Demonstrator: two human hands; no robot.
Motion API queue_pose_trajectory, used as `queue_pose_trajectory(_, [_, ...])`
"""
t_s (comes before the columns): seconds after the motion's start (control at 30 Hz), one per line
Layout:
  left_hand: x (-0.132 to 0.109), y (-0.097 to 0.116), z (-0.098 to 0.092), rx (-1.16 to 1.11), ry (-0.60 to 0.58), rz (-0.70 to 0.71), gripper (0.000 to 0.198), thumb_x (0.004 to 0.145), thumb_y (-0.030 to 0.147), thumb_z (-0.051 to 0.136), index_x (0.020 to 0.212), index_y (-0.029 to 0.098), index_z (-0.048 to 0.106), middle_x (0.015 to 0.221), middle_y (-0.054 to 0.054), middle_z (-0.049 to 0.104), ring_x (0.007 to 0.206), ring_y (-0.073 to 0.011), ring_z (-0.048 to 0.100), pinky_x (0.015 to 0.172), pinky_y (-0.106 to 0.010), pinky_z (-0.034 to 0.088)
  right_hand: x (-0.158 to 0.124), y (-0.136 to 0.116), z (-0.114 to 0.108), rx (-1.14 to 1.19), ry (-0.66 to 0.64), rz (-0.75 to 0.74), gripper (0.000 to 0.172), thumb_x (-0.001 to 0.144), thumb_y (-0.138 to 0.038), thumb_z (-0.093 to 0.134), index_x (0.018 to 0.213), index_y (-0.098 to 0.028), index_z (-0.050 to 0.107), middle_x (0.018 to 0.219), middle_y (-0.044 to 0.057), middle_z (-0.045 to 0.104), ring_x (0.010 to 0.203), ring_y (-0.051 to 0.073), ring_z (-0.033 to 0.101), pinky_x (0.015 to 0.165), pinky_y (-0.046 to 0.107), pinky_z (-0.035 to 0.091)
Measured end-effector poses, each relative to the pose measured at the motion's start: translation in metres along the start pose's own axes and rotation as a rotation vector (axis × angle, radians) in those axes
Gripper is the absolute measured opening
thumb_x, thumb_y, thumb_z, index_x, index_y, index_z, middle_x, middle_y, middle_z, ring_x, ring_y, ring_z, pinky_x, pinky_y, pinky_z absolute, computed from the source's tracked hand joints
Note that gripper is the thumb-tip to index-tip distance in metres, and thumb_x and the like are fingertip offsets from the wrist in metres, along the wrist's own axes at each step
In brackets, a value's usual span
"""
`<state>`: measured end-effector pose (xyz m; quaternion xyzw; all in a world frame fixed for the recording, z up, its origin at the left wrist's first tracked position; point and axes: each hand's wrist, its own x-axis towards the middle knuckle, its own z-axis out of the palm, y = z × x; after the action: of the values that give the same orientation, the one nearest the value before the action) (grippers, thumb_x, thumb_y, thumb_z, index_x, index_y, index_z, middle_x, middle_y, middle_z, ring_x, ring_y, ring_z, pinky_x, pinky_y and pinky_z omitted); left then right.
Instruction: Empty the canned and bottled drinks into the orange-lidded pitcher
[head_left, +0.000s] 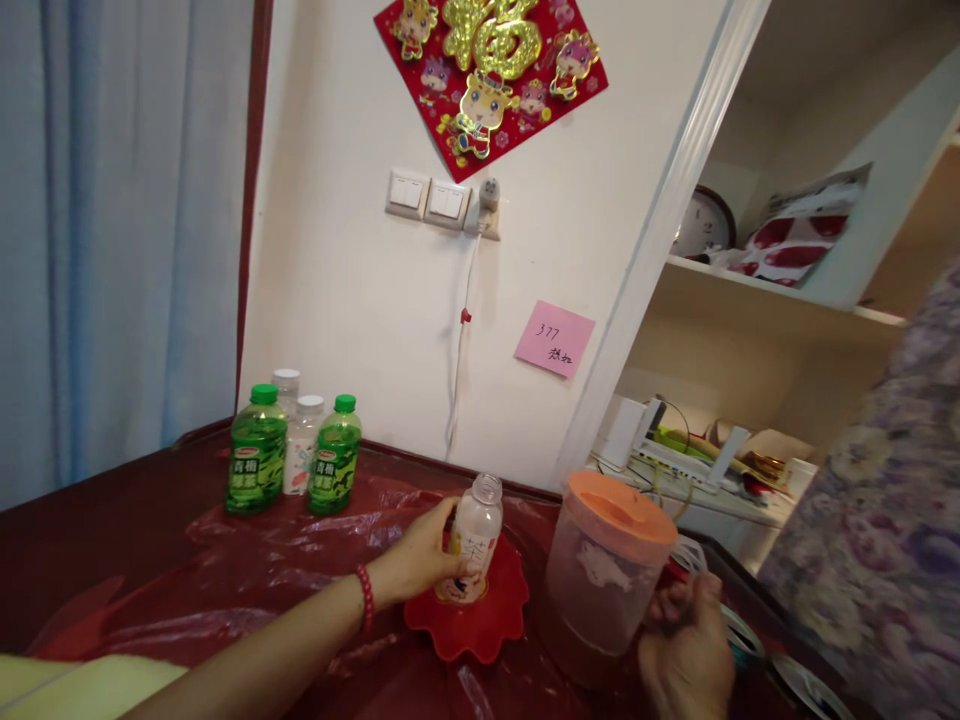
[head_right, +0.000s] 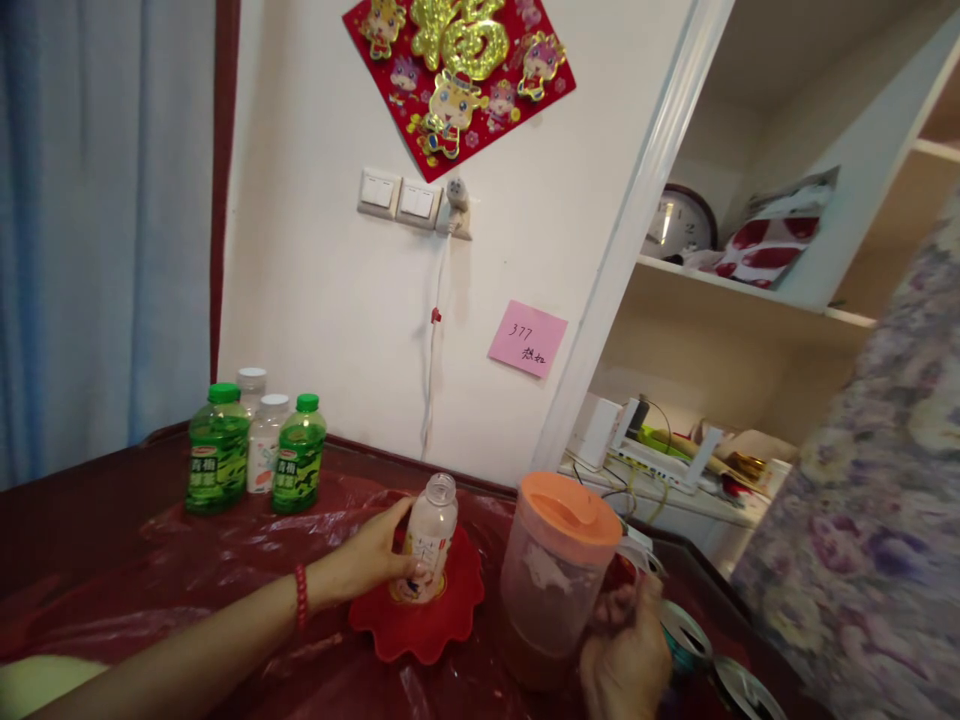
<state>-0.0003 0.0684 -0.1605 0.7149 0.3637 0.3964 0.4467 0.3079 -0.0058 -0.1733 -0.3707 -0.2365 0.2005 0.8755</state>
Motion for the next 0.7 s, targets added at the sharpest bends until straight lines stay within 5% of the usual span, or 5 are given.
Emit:
queue_pose_trajectory(0.13, [0.002,-0.003,0.001,0.014,-0.001,0.012,0.07,0.061,0.018,0.08,0.126,0.019,0.057,0.136,-0.012,0.067,0.126,-0.0314,0.061,0.11,-0.041,0.046,-0.002,-0.012,0.009,0.076,0.08,0.032,0.065,0.056,-0.062,0.095,0.071,-0.021,0.047,0.056,-0.011,0.042,0.044,0.005,0.033,0.038,0.014,0.031])
queue_pose_trajectory(0.33, [0.002,-0.004,0.0,0.05,-0.011,-0.009,0.069,0.062,0.022,0.079,0.127,0.019,0.056,0.134,-0.011,0.067,0.125,-0.0321,0.061,0.108,-0.042,0.047,0.005,-0.041,0.023,0.12,0.119,0.014,0.059,0.062,-0.057,0.094,0.066,-0.019,0.049,0.055,-0.01,0.042,0.043,0.004,0.034,0.036,0.014,0.031])
queue_pose_trajectory(0.53, [0.004,-0.004,-0.001,0.071,-0.03,0.007,0.066,0.064,0.024,0.078,0.126,0.018,0.056,0.132,-0.011,0.068,0.122,-0.0312,0.063,0.107,-0.042,0.047,0.019,-0.065,0.045,0.116,0.088,0.027,0.059,0.069,-0.059,0.09,0.067,-0.019,0.047,0.054,-0.01,0.039,0.042,0.004,0.031,0.035,0.013,0.027])
queue_pose_trajectory(0.7, [0.003,-0.001,-0.002,0.097,-0.032,0.027,0.064,0.065,0.023,0.08,0.125,0.02,0.057,0.136,-0.012,0.067,0.125,-0.0312,0.061,0.11,-0.043,0.045,0.019,-0.074,0.063,0.131,0.057,0.028,0.063,0.058,-0.057,0.097,0.07,-0.019,0.048,0.058,-0.011,0.045,0.042,0.002,0.031,0.034,0.012,0.027])
